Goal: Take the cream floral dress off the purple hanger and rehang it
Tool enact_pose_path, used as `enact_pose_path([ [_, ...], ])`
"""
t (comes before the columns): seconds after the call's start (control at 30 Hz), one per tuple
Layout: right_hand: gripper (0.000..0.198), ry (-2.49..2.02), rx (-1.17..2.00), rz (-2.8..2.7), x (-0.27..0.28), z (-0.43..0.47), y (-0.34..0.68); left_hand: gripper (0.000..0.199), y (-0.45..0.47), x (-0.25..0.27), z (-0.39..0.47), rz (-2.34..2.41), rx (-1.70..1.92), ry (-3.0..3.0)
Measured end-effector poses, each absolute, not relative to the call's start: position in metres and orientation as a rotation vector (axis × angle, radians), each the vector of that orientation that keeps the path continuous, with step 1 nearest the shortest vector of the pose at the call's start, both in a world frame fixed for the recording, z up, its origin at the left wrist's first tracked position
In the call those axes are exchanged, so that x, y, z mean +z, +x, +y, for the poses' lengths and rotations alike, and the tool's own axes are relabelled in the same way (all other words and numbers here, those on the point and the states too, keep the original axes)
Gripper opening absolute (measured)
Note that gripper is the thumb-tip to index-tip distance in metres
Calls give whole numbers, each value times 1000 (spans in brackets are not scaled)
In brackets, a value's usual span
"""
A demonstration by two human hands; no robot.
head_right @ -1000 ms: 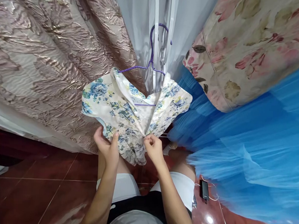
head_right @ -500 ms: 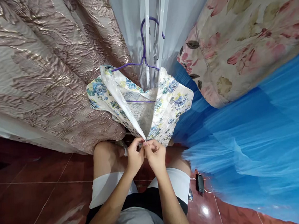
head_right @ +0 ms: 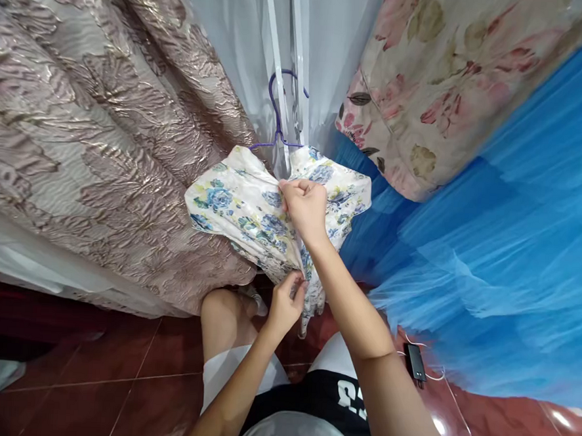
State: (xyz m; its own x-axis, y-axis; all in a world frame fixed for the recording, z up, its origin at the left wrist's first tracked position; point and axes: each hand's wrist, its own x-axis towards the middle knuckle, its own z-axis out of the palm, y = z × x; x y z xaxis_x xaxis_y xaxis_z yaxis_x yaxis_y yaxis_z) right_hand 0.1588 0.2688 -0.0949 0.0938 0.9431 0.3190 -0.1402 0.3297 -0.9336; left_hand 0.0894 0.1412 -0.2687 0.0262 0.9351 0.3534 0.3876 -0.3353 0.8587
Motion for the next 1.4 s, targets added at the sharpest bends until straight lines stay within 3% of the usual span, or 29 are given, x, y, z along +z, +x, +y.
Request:
enact_pose_path([
  [0.23,26,-782,1071,-1111,-82,284,159,9,77,-286,134,1311,1129,1875],
  [0.37,16,-794,1056,-1115,-85,274,164,8,57,-277,144,1333,1308,1885],
  [0.57,20,-843,1009,-1198,-95,253,170,27,28,-159,208,1307,1862,2119],
  [0.7,23,-818,991,-1207,-93,253,171,27,22,-86,252,1189,1563,2440],
  [0.8,25,-799,991,-1202,-92,260,170,24,25,-67,269,1171,1397,2531],
  [1.0,26,-847,1033,-1181,-104,271,158,34,22,-58,282,1277,1642,2557],
  [1.17,27,-931,1155,-1178,-136,239,156,35,-48,-52,310,1603,2049,2356],
  [1.2,26,-956,1195,-1168,-145,229,156,28,-70,-57,318,1648,2099,2227],
  [1.4,15,-1068,1369,-1102,-181,184,150,49,-169,-137,344,1779,2035,1977],
])
